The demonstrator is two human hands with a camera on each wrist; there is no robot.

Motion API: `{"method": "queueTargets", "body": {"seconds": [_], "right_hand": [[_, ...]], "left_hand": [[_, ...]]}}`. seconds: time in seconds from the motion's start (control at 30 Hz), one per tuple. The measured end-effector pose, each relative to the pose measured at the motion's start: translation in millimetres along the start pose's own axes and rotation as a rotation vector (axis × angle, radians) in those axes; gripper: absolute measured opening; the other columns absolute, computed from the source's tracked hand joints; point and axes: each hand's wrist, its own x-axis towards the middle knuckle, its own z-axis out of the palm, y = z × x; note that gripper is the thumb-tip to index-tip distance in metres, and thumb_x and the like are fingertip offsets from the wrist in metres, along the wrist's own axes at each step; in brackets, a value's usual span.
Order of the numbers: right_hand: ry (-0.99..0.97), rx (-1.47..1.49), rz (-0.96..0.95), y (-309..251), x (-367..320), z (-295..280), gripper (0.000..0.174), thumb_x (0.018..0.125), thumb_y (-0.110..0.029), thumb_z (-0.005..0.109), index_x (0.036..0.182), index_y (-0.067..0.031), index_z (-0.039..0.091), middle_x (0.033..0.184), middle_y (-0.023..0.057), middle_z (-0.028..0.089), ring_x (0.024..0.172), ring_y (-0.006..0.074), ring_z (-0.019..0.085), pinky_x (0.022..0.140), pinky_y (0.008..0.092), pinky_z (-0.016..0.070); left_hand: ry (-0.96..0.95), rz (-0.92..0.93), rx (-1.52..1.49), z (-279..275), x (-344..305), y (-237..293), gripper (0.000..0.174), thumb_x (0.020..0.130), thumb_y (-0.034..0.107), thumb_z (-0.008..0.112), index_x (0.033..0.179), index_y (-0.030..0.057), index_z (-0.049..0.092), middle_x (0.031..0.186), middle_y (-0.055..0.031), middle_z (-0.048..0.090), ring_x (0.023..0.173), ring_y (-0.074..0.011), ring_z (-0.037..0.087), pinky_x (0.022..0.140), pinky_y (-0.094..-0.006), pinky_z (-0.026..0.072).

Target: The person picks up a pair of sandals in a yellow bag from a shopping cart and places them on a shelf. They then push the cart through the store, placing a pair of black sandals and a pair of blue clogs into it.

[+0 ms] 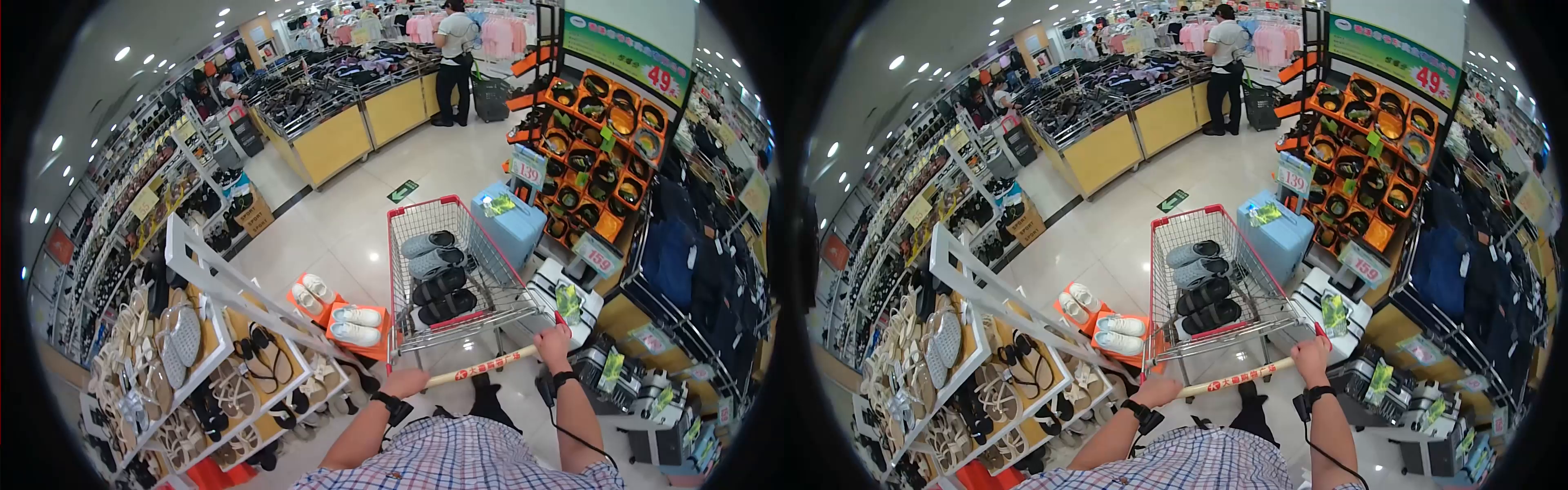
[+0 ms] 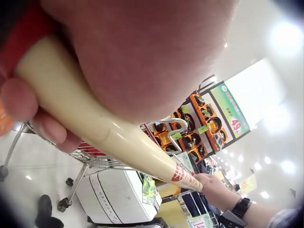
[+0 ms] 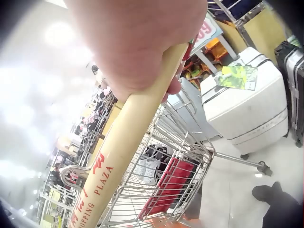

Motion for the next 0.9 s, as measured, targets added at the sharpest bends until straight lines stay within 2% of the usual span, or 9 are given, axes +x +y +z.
{"method": "queueTargets", "body": {"seconds": [0.03, 0.1, 0.2, 0.3, 0.4, 0.5, 0.53, 0.67, 0.9], "right_hand": [[-0.007, 0.03, -0.008, 0.1, 16.4, 2.4, 0.025, 0.075, -0.025, 0.062, 0.062, -0.0041, 0.069, 0.067, 0.0118, 0.065, 0.08, 0.0324, 0.058, 0.09, 0.0445, 0.0405], [-0.006, 0.095, -0.032, 2.3, 46.0, 10.2, 0.027, 0.076, -0.026, 0.06, 0.062, -0.0038, 0.069, 0.067, 0.0123, 0.065, 0.079, 0.0326, 0.058, 0.09, 0.0445, 0.04], [0.022, 0.079, -0.106, 7.3, 91.7, 26.7, 0.025, 0.073, -0.024, 0.06, 0.058, -0.0052, 0.066, 0.066, 0.0096, 0.065, 0.074, 0.0313, 0.057, 0.087, 0.0443, 0.0403], [-0.032, 0.148, -0.155, 3.7, 140.6, 32.0, 0.029, 0.075, -0.027, 0.058, 0.058, -0.0044, 0.066, 0.065, 0.0111, 0.064, 0.076, 0.0315, 0.058, 0.09, 0.0448, 0.0392], [-0.033, 0.076, -0.238, 1.1, 189.8, 53.1, 0.029, 0.075, -0.027, 0.059, 0.058, -0.0045, 0.066, 0.066, 0.0114, 0.064, 0.077, 0.0317, 0.058, 0.091, 0.0451, 0.0388], [-0.016, 0.109, -0.292, -6.1, 234.3, 68.8, 0.028, 0.076, -0.026, 0.059, 0.06, -0.0049, 0.067, 0.067, 0.0112, 0.065, 0.078, 0.0317, 0.058, 0.091, 0.0457, 0.0393], [-0.023, 0.101, -0.306, -8.0, 249.8, 75.9, 0.028, 0.077, -0.026, 0.059, 0.062, -0.0048, 0.068, 0.067, 0.0112, 0.064, 0.079, 0.0312, 0.058, 0.09, 0.0459, 0.04], [-0.028, 0.116, -0.372, -22.2, 308.2, 93.1, 0.028, 0.078, -0.027, 0.061, 0.061, -0.0054, 0.067, 0.065, 0.0105, 0.063, 0.076, 0.0301, 0.058, 0.089, 0.0459, 0.0405], [0.005, 0.168, -0.469, -61.6, 404.9, 129.8, 0.027, 0.077, -0.026, 0.059, 0.06, -0.0067, 0.068, 0.065, 0.0098, 0.064, 0.077, 0.029, 0.058, 0.088, 0.0441, 0.0413]], "left_hand": [[0.075, 0.023, 0.001, -3.2, 8.4, -4.2, 0.023, 0.088, 0.016, 0.047, 0.079, 0.0042, 0.064, 0.07, -0.0114, 0.066, 0.067, -0.0298, 0.067, 0.059, -0.0439, 0.0516], [0.05, -0.032, -0.044, -8.3, 24.2, -10.5, 0.023, 0.088, 0.016, 0.047, 0.078, 0.0046, 0.064, 0.074, -0.0125, 0.066, 0.068, -0.0307, 0.067, 0.06, -0.0444, 0.0523], [0.165, -0.082, -0.025, -15.4, 43.4, -13.6, 0.025, 0.089, 0.019, 0.045, 0.081, 0.0052, 0.064, 0.08, -0.0138, 0.068, 0.072, -0.0341, 0.067, 0.066, -0.0488, 0.0533], [0.206, -0.313, -0.111, -53.7, 53.5, 3.4, 0.035, 0.093, 0.027, 0.037, 0.086, 0.0061, 0.065, 0.082, -0.0152, 0.068, 0.075, -0.0372, 0.066, 0.068, -0.0497, 0.0523], [0.246, -0.507, -0.262, -64.5, 82.0, -5.4, 0.042, 0.094, 0.033, 0.033, 0.087, 0.0079, 0.066, 0.084, -0.0151, 0.069, 0.077, -0.0355, 0.066, 0.068, -0.0501, 0.0518], [0.284, -0.582, -0.254, -72.6, 104.7, -18.0, 0.045, 0.094, 0.037, 0.031, 0.088, 0.009, 0.066, 0.084, -0.0145, 0.069, 0.077, -0.0342, 0.067, 0.069, -0.0506, 0.0517], [0.339, -0.606, -0.245, -77.6, 112.2, -19.7, 0.039, 0.092, 0.032, 0.037, 0.083, 0.0077, 0.066, 0.08, -0.0135, 0.069, 0.074, -0.0364, 0.067, 0.065, -0.0501, 0.0524], [0.481, -0.705, -0.286, -95.7, 141.4, -38.1, 0.041, 0.091, 0.036, 0.041, 0.085, 0.0065, 0.068, 0.077, -0.0162, 0.069, 0.071, -0.0371, 0.067, 0.068, -0.0502, 0.0529], [0.477, -0.808, -0.337, -145.0, 183.4, -87.3, 0.04, 0.09, 0.037, 0.043, 0.081, 0.0078, 0.069, 0.076, -0.0157, 0.069, 0.071, -0.0367, 0.067, 0.067, -0.0487, 0.0533]]}}
